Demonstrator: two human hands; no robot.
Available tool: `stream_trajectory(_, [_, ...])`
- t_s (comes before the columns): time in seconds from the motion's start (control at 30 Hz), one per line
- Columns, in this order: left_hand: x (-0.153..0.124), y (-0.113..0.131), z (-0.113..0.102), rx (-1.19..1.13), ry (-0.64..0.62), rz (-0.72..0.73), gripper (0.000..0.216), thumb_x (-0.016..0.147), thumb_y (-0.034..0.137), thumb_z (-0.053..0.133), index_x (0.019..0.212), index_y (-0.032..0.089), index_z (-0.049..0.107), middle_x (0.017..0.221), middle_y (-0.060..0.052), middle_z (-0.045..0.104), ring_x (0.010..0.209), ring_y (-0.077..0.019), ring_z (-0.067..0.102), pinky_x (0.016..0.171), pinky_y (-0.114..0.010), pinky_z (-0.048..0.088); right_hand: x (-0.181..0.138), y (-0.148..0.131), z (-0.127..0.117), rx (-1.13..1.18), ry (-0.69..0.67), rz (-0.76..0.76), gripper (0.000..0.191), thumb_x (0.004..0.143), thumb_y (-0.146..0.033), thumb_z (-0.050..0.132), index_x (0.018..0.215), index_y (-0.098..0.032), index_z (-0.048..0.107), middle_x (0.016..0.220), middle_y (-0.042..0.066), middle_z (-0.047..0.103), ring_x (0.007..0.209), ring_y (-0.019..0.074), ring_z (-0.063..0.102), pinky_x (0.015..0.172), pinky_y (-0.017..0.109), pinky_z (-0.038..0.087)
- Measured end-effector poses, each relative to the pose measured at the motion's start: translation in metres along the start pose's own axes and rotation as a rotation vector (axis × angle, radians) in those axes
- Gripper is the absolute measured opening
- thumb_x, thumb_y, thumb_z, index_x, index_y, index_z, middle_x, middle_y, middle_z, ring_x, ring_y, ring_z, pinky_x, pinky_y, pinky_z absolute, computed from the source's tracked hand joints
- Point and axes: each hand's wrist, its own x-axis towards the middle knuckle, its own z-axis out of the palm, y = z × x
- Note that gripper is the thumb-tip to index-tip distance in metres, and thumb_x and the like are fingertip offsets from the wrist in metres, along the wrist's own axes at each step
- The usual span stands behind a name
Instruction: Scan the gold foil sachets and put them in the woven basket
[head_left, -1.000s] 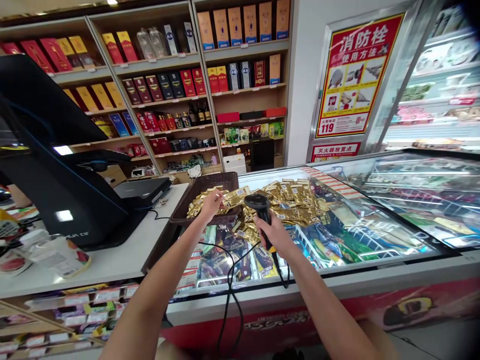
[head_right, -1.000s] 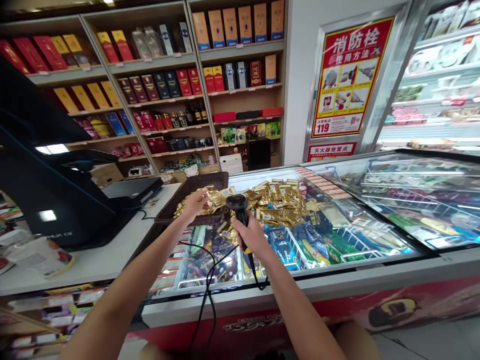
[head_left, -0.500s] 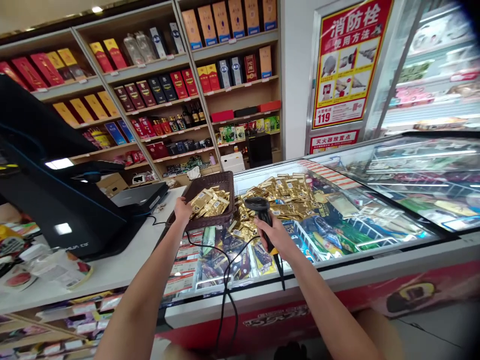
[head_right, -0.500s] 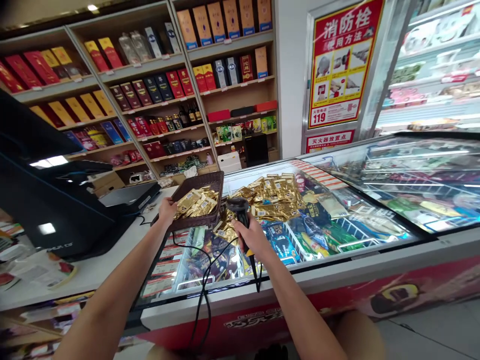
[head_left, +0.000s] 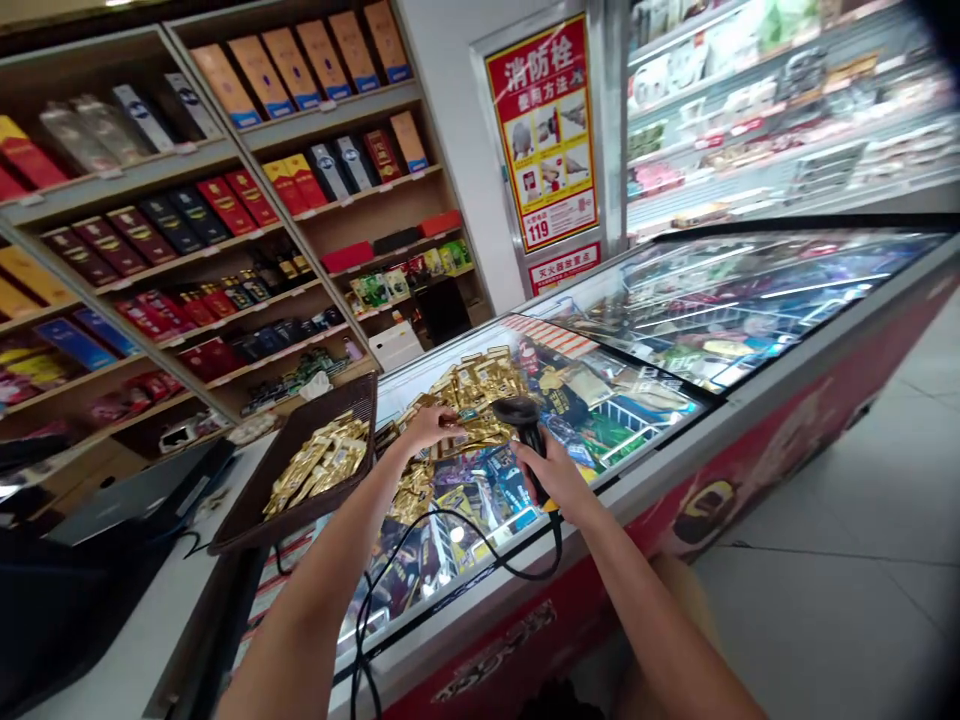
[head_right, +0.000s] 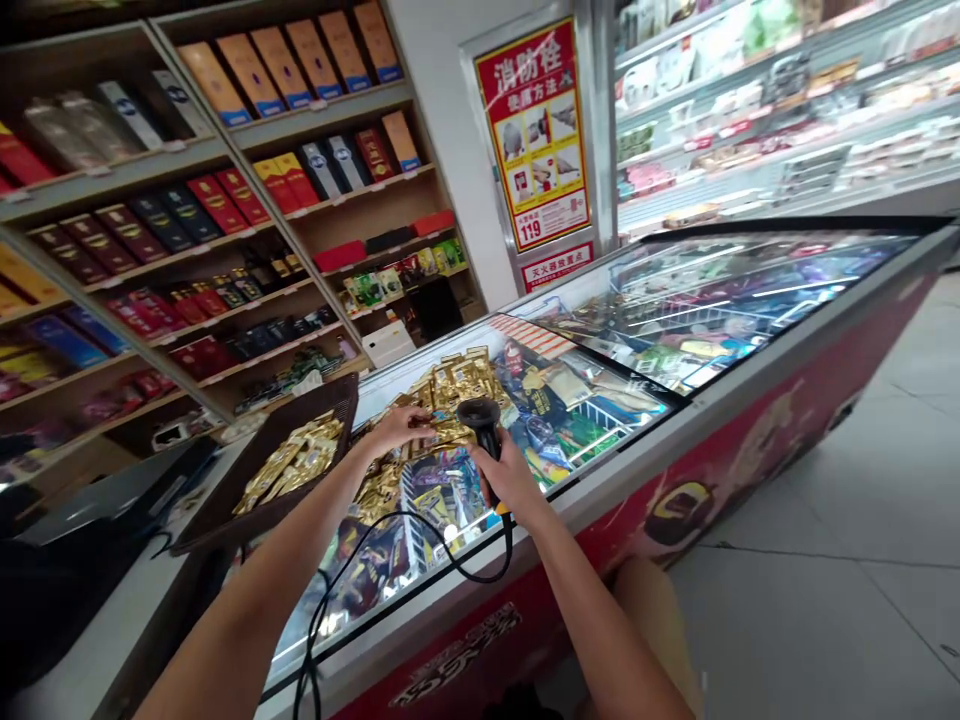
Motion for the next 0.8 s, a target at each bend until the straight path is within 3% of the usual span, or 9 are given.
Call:
stream_trajectory(0.13, [0.013, 0.011, 0.017, 0.041, -0.016, -0.068, 0.057, 0.036, 0.046, 0.093, 0.083, 0.022, 0.073, 0.101, -0.01, 0.072, 0.11, -0.0369, 0.061, 0.084, -0.034, 0.047, 0.002, 0.003, -0.02, 0.017, 0.076, 0.004, 0.039, 0.08, -0.053, 0.067, 0.091, -0.025, 0.041, 0.057, -0.01, 0.051, 0.032, 0.0098, 0.043, 0.032, 0.024, 0.038])
stream_trajectory(0.3, [0.007, 0.005, 0.02, -0.151, 0.049, -0.164, 0.061, 0.046, 0.04, 0.091, 0.099, 0.02, 0.069, 0.117, -0.015, 0.07, 0.11, -0.0342, 0.064, 0.081, -0.033, 0.05, 0.003, 0.006, -0.02, 0.003, 0.03, 0.012, 0.037, 0.082, -0.052, 0.066, 0.092, -0.026, 0.042, 0.057, -0.011, 0.05, 0.033, 0.0099, 0.044, 0.032, 0.024, 0.038])
stream_trajectory(0.43, [-0.007, -0.004, 0.008, -0.322, 0.165, -0.255, 0.058, 0.059, 0.045, 0.086, 0.108, 0.021, 0.067, 0.127, -0.018, 0.065, 0.115, -0.0342, 0.062, 0.077, -0.031, 0.05, -0.002, 0.002, -0.009, -0.008, -0.029, 0.018, 0.035, 0.084, -0.05, 0.065, 0.091, -0.026, 0.04, 0.057, -0.012, 0.049, 0.033, 0.0093, 0.043, 0.033, 0.023, 0.039])
stream_trajectory(0.5, [-0.013, -0.009, -0.002, -0.398, 0.219, -0.261, 0.054, 0.064, 0.05, 0.082, 0.106, 0.02, 0.067, 0.122, -0.017, 0.067, 0.11, -0.032, 0.064, 0.072, -0.029, 0.049, -0.003, -0.001, 0.0, -0.018, -0.048, 0.026, 0.034, 0.083, -0.049, 0.065, 0.09, -0.027, 0.04, 0.056, -0.012, 0.047, 0.033, 0.0097, 0.043, 0.033, 0.023, 0.038])
stream_trajectory(0.67, [-0.029, -0.024, -0.025, -0.468, 0.312, -0.192, 0.039, 0.072, 0.054, 0.07, 0.082, 0.018, 0.064, 0.079, -0.003, 0.066, 0.076, -0.0184, 0.063, 0.062, -0.025, 0.045, -0.005, -0.003, 0.029, -0.076, -0.116, 0.023, 0.033, 0.083, -0.048, 0.067, 0.091, -0.027, 0.043, 0.053, -0.01, 0.048, 0.033, 0.0109, 0.042, 0.032, 0.024, 0.037])
stream_trajectory(0.8, [-0.05, -0.037, -0.041, -0.476, 0.393, -0.187, 0.036, 0.073, 0.052, 0.068, 0.083, 0.017, 0.064, 0.074, -0.002, 0.064, 0.067, -0.0154, 0.059, 0.059, -0.024, 0.045, -0.009, 0.001, 0.06, -0.104, -0.239, 0.013, 0.032, 0.084, -0.048, 0.067, 0.095, -0.026, 0.045, 0.053, -0.01, 0.049, 0.033, 0.0105, 0.042, 0.033, 0.023, 0.036])
